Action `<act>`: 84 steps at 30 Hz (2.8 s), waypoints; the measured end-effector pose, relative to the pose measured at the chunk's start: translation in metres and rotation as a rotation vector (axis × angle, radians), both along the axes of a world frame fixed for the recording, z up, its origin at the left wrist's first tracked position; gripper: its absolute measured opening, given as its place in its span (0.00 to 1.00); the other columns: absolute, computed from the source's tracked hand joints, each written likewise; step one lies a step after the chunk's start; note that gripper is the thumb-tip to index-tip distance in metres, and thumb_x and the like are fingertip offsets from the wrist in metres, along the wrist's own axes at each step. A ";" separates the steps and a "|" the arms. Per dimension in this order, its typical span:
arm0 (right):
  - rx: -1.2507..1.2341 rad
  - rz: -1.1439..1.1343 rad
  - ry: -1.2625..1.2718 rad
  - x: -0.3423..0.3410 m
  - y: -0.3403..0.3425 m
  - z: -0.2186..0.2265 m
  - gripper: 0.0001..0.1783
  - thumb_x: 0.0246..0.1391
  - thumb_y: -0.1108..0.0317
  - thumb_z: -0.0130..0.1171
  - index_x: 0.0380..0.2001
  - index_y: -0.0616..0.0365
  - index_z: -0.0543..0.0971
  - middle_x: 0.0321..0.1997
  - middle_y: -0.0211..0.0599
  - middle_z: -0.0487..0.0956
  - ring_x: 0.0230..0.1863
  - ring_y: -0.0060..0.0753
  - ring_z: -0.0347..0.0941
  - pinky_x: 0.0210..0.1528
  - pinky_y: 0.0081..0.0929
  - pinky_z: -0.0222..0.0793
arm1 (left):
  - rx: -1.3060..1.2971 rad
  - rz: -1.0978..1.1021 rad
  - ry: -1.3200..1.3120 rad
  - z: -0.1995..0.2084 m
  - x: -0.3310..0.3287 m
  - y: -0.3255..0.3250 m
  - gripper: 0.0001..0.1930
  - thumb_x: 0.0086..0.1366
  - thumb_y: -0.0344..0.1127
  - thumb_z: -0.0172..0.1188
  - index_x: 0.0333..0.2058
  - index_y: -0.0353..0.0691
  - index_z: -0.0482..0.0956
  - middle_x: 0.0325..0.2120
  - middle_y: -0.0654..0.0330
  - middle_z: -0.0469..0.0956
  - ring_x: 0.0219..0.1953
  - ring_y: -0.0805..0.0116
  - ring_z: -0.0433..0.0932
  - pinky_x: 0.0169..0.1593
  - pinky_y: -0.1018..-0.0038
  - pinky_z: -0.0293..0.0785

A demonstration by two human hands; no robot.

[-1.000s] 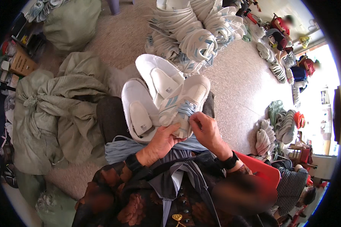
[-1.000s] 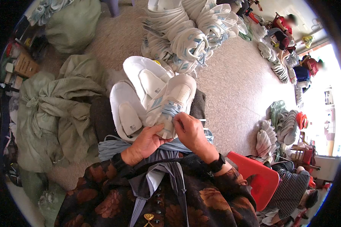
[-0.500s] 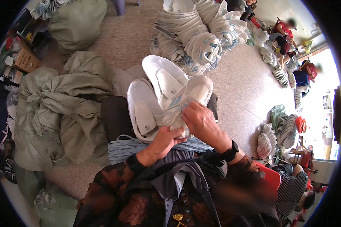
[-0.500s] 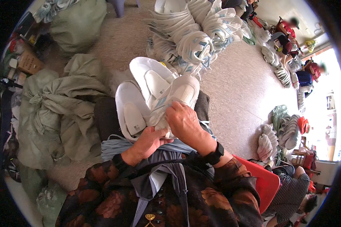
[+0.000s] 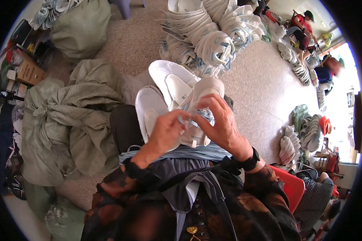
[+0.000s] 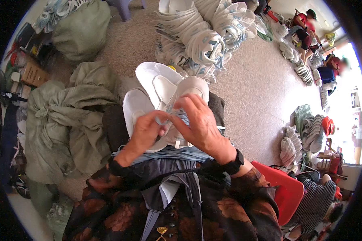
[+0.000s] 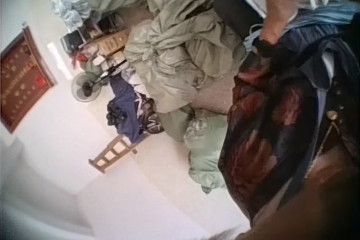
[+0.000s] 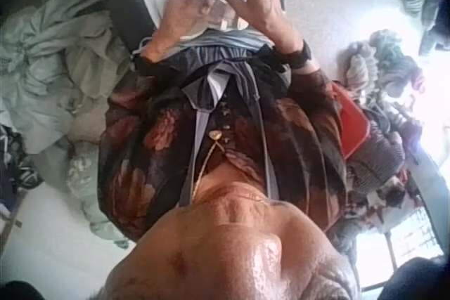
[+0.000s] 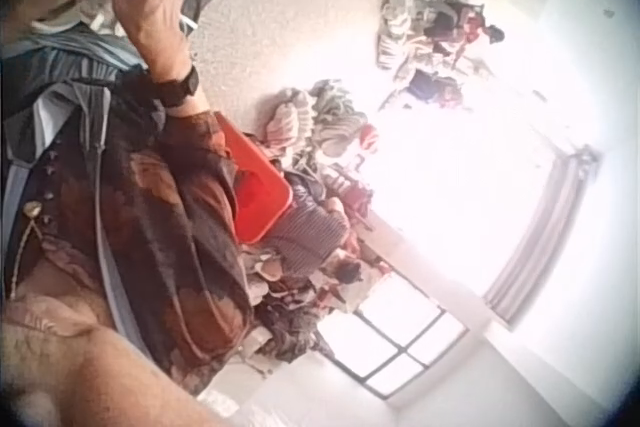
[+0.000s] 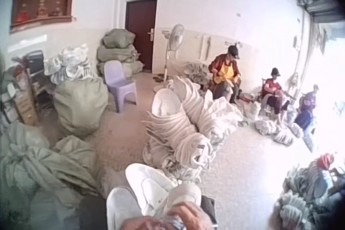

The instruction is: Insert and thread laces through the eyelets of a white athletic shoe.

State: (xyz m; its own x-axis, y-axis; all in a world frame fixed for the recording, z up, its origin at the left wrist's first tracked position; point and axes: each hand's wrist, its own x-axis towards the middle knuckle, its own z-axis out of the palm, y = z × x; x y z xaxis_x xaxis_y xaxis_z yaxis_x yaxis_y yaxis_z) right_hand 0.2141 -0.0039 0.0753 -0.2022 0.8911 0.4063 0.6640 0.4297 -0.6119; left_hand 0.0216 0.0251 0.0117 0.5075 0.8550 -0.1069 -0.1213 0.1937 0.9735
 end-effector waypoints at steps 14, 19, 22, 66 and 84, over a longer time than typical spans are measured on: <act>-0.210 -0.224 0.124 0.026 -0.043 -0.066 0.27 0.43 0.77 0.62 0.50 0.61 0.70 0.55 0.51 0.68 0.56 0.58 0.67 0.60 0.44 0.66 | 0.182 1.014 -0.233 0.036 -0.240 0.097 0.21 0.73 0.41 0.55 0.57 0.32 0.71 0.38 0.62 0.76 0.42 0.67 0.76 0.57 0.66 0.73; -0.244 -0.244 0.155 0.027 -0.045 -0.062 0.26 0.44 0.76 0.61 0.49 0.61 0.70 0.54 0.51 0.68 0.57 0.58 0.68 0.59 0.44 0.67 | 0.118 0.969 -0.050 0.021 -0.263 0.093 0.24 0.71 0.41 0.57 0.60 0.32 0.69 0.46 0.57 0.77 0.47 0.65 0.78 0.57 0.67 0.73; -0.244 -0.263 0.144 0.028 -0.047 -0.064 0.26 0.44 0.76 0.62 0.49 0.61 0.70 0.54 0.51 0.68 0.56 0.58 0.68 0.59 0.44 0.67 | 0.228 0.767 0.336 0.020 -0.180 0.066 0.29 0.69 0.38 0.60 0.64 0.31 0.63 0.53 0.53 0.75 0.48 0.66 0.77 0.57 0.68 0.72; -0.173 0.086 1.934 0.213 -0.130 -0.018 0.19 0.73 0.57 0.43 0.27 0.52 0.68 0.25 0.26 0.63 0.29 0.26 0.60 0.47 0.33 0.61 | 0.837 -0.050 1.211 0.056 -0.221 0.151 0.09 0.67 0.29 0.53 0.38 0.34 0.81 0.33 0.46 0.77 0.41 0.43 0.76 0.47 0.59 0.72; -0.174 -0.817 1.653 0.323 -0.197 -0.059 0.05 0.63 0.74 0.57 0.41 0.61 0.75 0.30 0.28 0.75 0.30 0.19 0.72 0.27 0.10 0.67 | 0.755 0.127 1.089 0.038 -0.217 0.136 0.08 0.69 0.34 0.55 0.36 0.34 0.78 0.24 0.53 0.77 0.28 0.57 0.78 0.36 0.62 0.73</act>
State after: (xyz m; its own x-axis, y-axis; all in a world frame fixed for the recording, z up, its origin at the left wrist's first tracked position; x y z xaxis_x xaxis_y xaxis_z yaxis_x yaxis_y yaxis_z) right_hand 0.5372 -0.2009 0.0163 0.7058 0.5994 -0.3777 -0.5979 0.2181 -0.7713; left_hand -0.1952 0.1611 0.0493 0.3790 0.9184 0.1132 0.8061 -0.3877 0.4471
